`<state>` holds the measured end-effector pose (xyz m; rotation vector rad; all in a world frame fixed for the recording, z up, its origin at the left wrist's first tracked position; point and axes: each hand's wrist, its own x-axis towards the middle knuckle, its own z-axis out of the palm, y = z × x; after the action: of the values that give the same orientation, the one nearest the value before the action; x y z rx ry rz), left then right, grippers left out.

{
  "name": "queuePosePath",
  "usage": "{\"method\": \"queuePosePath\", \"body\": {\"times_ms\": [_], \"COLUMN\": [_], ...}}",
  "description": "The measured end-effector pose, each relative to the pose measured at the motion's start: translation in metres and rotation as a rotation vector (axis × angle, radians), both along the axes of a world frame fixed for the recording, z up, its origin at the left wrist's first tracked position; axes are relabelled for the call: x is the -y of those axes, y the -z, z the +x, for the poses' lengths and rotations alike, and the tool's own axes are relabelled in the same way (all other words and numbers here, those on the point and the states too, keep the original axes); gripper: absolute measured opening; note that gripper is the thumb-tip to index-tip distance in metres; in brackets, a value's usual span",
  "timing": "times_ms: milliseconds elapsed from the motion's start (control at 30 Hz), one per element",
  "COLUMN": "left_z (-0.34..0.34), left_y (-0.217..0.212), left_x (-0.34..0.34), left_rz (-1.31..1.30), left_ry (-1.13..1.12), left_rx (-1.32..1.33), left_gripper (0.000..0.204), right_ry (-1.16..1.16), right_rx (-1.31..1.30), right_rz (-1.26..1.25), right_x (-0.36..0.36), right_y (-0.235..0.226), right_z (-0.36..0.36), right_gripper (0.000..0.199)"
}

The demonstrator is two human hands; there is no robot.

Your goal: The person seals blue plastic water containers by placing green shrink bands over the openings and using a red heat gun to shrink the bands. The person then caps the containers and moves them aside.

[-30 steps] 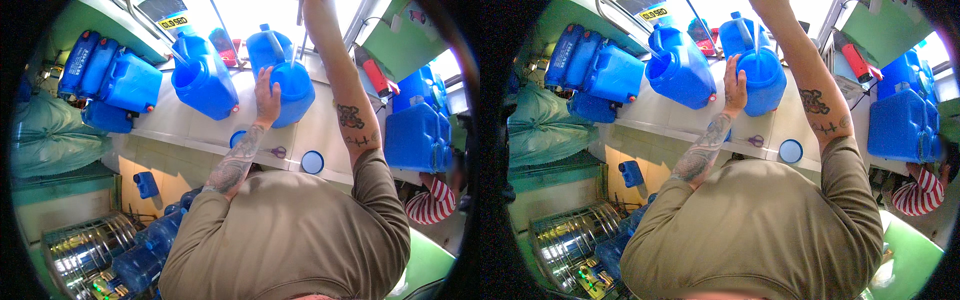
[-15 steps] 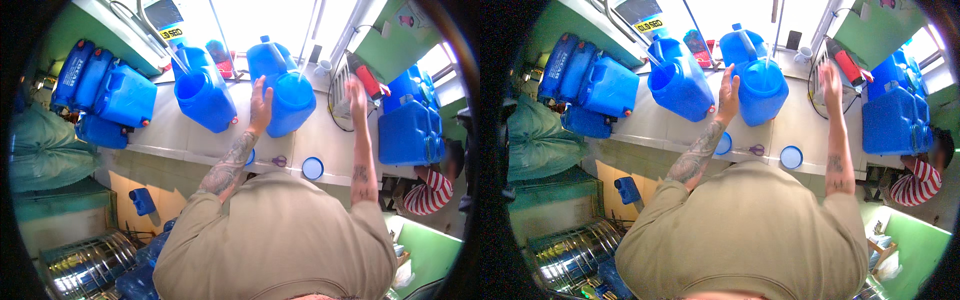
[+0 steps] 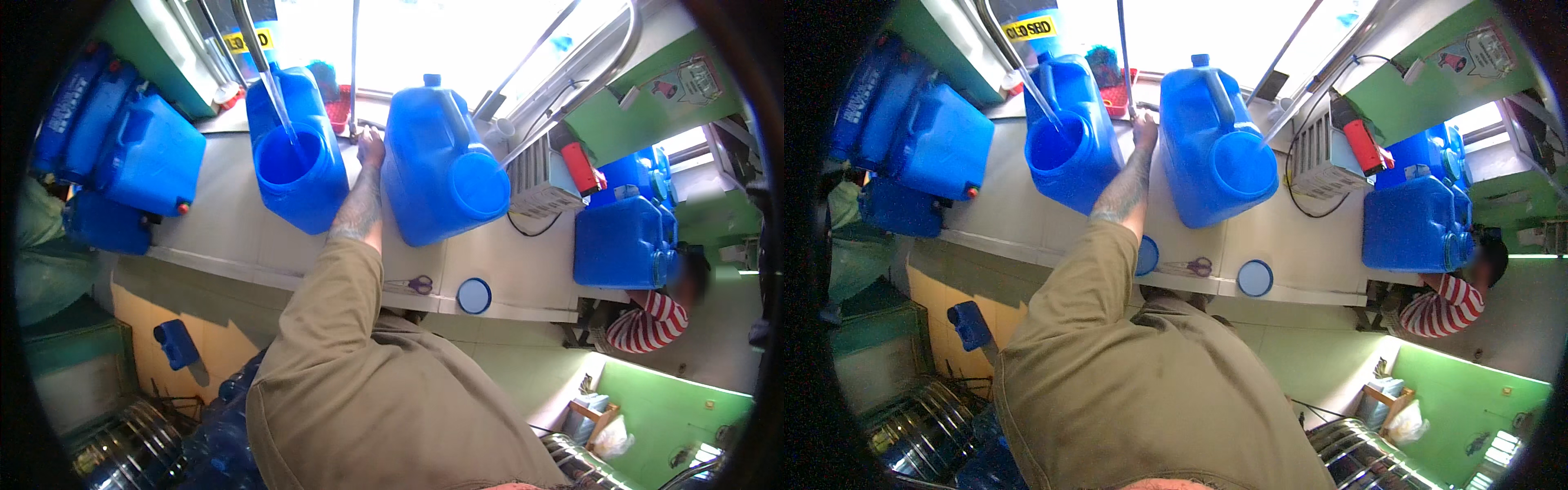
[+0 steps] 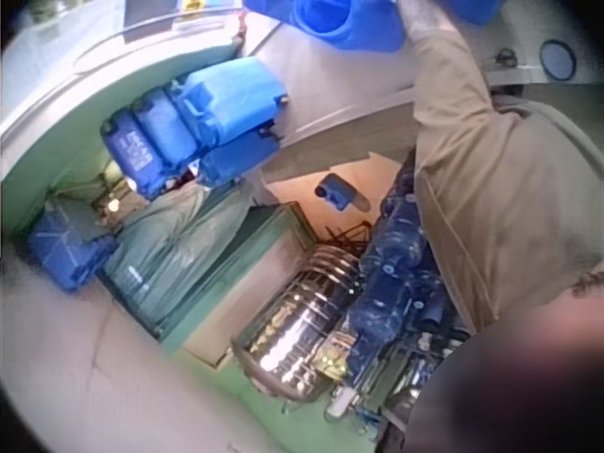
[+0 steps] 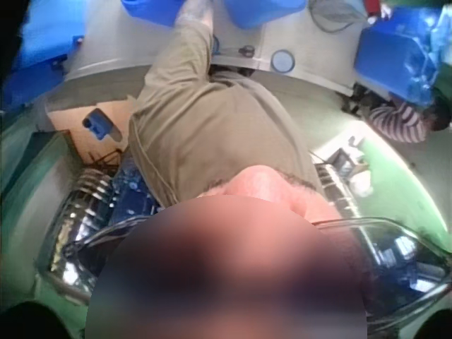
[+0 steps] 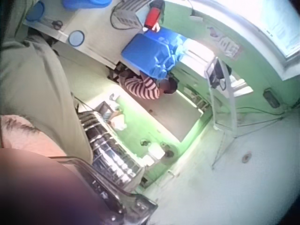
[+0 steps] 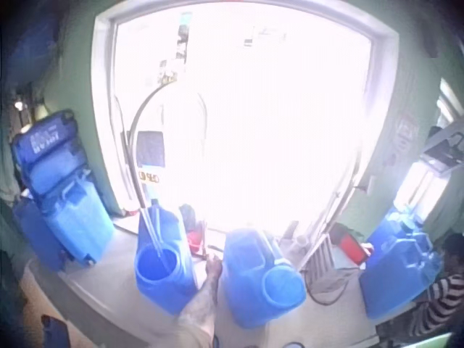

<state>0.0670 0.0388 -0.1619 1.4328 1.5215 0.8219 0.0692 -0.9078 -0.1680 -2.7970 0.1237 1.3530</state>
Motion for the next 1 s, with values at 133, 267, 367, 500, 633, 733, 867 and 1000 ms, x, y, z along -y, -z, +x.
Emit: {"method": "queuePosePath", "body": {"times_ms": [133,267,367,500,633,733,867,1000], "left_z": [0.012,0.012,0.003,-0.015,-0.016,-0.005,0.002,-0.003], "left_y": [0.029,0.008,-0.054,-0.163,-0.214,-0.225,-0.227,-0.225], "left_x": [-0.035,-0.023,0.024,0.114,0.227,0.258,0.261,0.259], "left_rz": [0.103,-0.129,-0.091,0.307,0.546,0.668,0.679,0.645], "left_ry": [0.248,0.189,0.074,0.160,0.201,0.214,0.191,0.188], "left_rx": [-0.057,0.262,0.505,0.604,0.464,0.289,0.239,0.304], "left_gripper": [0.056,0.085,0.074,0.061,0.054,0.050,0.050,0.051], "right_ry": [0.153,0.170,0.076,-0.023,-0.329,-0.666,-0.991,-1.304], "right_rx": [-0.038,0.062,0.207,0.373,0.419,0.423,0.522,0.642], "right_rz": [-0.046,0.063,0.218,0.487,0.939,1.099,1.295,0.990], "right_x": [0.057,0.044,-0.009,-0.134,-0.299,-0.441,-0.618,-0.724], "right_y": [-0.034,-0.029,-0.017,-0.030,-0.077,-0.104,-0.100,-0.066], "right_z": [-0.032,-0.021,0.021,0.105,0.187,0.239,0.279,0.289], "right_gripper": [0.049,0.052,0.055,0.058,0.044,0.040,0.042,0.060]}}
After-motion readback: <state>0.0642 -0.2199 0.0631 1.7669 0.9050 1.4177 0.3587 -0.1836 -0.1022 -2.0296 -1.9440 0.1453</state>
